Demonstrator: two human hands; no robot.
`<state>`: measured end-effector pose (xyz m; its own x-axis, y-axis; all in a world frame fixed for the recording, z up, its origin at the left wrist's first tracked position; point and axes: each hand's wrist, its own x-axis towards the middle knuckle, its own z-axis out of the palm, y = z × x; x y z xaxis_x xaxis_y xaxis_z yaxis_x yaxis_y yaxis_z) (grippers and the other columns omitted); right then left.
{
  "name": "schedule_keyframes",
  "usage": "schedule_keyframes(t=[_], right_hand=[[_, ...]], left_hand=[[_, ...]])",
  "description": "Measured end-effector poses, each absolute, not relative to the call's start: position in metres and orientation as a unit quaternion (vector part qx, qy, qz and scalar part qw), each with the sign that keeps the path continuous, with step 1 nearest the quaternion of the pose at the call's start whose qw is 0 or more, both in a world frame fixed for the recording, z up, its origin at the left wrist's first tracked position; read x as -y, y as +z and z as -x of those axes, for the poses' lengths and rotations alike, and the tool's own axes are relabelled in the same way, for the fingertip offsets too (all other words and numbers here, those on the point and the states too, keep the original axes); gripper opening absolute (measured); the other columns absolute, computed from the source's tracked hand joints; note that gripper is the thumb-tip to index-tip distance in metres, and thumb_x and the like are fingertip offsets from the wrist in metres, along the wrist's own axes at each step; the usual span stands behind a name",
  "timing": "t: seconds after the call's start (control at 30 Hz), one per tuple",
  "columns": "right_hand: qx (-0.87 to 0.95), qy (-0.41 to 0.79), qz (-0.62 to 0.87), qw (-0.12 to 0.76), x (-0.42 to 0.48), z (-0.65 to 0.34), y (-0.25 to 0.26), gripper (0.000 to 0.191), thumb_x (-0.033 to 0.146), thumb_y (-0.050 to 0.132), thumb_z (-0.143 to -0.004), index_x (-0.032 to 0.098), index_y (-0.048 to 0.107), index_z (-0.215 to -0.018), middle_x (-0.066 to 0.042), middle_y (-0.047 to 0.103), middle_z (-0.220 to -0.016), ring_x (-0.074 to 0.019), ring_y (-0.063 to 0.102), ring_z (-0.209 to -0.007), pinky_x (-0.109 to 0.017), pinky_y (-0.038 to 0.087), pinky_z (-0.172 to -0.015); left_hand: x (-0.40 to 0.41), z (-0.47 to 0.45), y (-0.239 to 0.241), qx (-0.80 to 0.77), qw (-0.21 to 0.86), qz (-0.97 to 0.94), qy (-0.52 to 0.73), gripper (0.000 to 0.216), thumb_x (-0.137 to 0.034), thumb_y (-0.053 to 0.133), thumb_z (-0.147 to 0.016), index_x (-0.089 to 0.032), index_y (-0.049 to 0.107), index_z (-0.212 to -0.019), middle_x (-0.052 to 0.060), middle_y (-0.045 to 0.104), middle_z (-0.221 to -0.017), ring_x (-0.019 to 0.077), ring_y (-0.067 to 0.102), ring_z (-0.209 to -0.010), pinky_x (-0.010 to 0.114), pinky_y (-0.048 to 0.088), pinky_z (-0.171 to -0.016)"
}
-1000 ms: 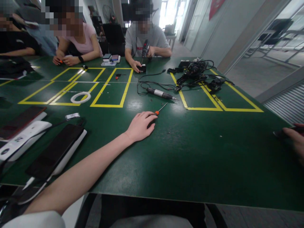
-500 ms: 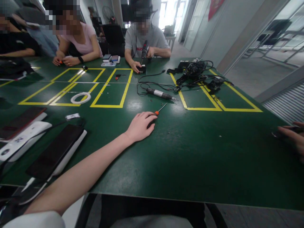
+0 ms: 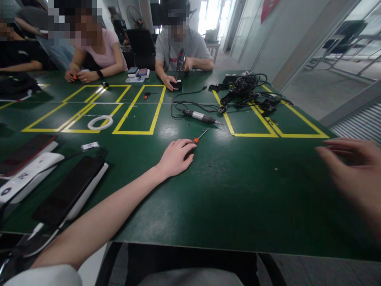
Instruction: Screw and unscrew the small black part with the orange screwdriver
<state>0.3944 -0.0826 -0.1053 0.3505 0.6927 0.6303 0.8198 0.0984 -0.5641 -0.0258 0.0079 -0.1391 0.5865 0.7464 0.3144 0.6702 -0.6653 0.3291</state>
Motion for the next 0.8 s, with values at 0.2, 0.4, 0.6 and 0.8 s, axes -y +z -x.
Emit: schedule_keyframes(t=[0.2,0.4,0.6,0.8], right_hand=[[0.799,0.233,0.463,0.303,0.061,-0.262,-0.111,0.019,0.043,0.067,-0.095,0.029,0.079,-0.099,-0.006,0.076,-0.100,-0.0270,0.072,-0.084,-0.045,0.063,-0.076],[0.837,0.200,0.423,0.284,0.033,-0.234,-0.132,0.020,0.041,0.069,-0.096,0.024,0.079,-0.094,-0.010,0.074,-0.099,-0.0291,0.070,-0.097,-0.049,0.060,-0.088],[0.844,0.193,0.404,0.296,0.035,-0.228,-0.130,0.026,0.035,0.060,-0.100,0.023,0.075,-0.083,-0.011,0.073,-0.097,-0.0271,0.070,-0.093,-0.046,0.060,-0.086],[0.716,0.316,0.503,0.367,0.054,-0.239,-0.118,0.021,0.041,0.067,-0.092,0.021,0.074,-0.089,-0.007,0.078,-0.082,-0.0232,0.075,-0.073,-0.039,0.065,-0.071]], left_hand=[[-0.009,0.026,-0.140,-0.397,0.086,-0.887,0.220,0.034,-0.023,0.055,-0.098,-0.021,0.066,-0.130,0.009,0.066,-0.140,0.0268,0.061,-0.130,0.046,0.050,-0.110],[-0.008,0.024,-0.142,-0.400,0.082,-0.886,0.218,0.033,-0.024,0.056,-0.098,-0.020,0.066,-0.129,0.009,0.066,-0.140,0.0266,0.061,-0.130,0.046,0.050,-0.110],[-0.008,0.023,-0.141,-0.402,0.080,-0.886,0.216,0.033,-0.023,0.055,-0.099,-0.020,0.067,-0.129,0.008,0.066,-0.140,0.0264,0.062,-0.129,0.045,0.050,-0.109],[-0.008,0.025,-0.140,-0.396,0.082,-0.888,0.219,0.033,-0.023,0.055,-0.099,-0.020,0.066,-0.130,0.009,0.066,-0.140,0.0267,0.062,-0.129,0.046,0.050,-0.108]])
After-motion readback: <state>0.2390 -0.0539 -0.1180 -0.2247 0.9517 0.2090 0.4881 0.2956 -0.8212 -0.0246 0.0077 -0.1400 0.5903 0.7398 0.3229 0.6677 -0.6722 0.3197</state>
